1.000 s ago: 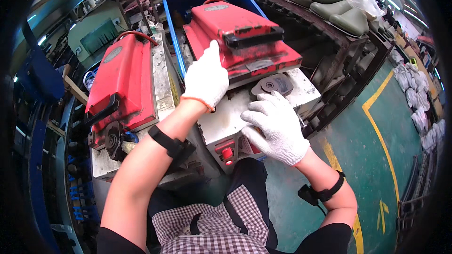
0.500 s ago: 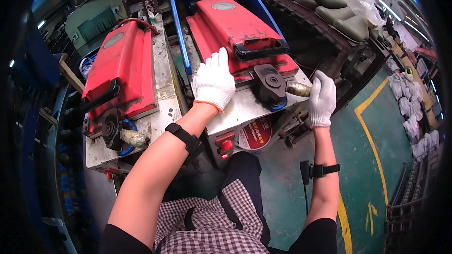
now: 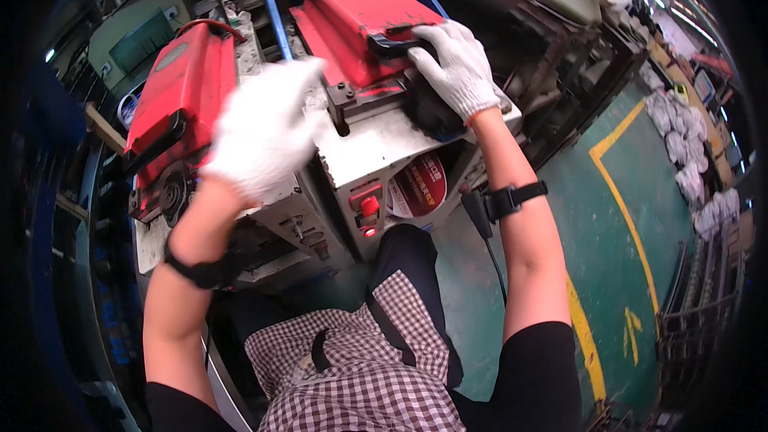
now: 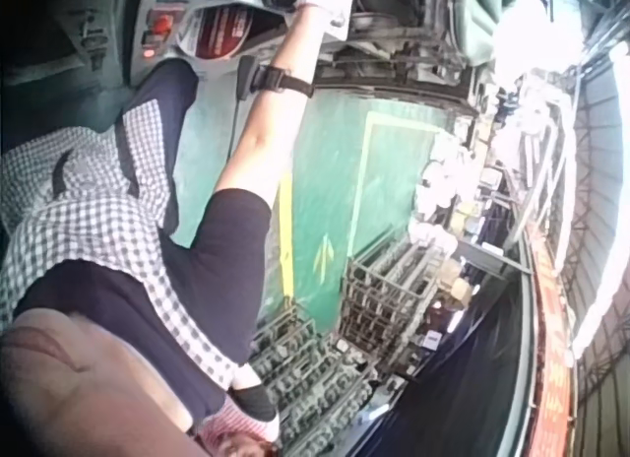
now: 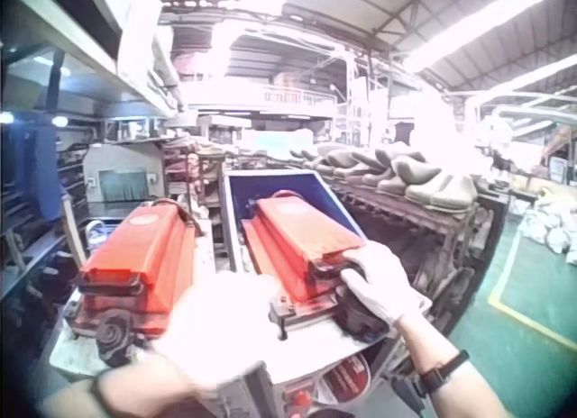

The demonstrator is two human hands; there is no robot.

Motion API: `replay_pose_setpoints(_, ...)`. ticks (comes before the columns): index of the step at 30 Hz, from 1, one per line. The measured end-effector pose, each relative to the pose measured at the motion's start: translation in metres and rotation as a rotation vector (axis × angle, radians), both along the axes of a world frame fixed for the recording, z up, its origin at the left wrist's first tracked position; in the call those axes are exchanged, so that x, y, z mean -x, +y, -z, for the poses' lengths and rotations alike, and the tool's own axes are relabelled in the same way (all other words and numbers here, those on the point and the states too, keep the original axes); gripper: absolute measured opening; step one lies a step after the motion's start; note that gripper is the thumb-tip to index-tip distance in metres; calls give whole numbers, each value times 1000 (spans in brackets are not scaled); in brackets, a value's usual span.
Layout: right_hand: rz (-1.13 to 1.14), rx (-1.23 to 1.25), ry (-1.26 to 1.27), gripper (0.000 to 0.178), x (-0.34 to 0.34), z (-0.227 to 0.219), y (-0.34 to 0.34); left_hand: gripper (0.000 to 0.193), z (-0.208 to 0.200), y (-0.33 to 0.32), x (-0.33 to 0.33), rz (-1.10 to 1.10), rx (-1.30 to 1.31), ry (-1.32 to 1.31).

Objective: Operate a heat-pressing or sole-bonding machine to attach soles to shoe uppers on an assembly line.

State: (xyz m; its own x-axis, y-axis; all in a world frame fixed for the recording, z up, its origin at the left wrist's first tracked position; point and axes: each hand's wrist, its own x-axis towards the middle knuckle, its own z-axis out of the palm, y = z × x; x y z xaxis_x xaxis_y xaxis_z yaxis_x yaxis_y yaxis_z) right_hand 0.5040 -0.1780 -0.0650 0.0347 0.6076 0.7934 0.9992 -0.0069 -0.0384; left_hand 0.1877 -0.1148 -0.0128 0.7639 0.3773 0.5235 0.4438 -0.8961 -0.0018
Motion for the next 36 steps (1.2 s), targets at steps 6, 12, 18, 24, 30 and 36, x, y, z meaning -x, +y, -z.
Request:
replay_pose_setpoints(6,-10,-92,-59,38,-2,-2,6,46,-4,79,171,-403,66,-147)
replay_pose_setpoints(12,-107,-180,172,26,9,-5,-13,39,34,106,209,-468,-207,46)
replay_pose_setpoints(18,169,-941,164,23,26,98,-59,39,17,112,211,-416,22,88)
replay_pose_setpoints(24,592,-239,1248,48,89,277,-115,43,23,117,212,-432,-7,42)
replay_pose_setpoints(30,348,209,1539,61,79,288,-115,44,25,122,214,-480,21,12)
replay_pose_setpoints(36,344,271,1501,59,76,305,-97,47,25,127,219,-507,63,28)
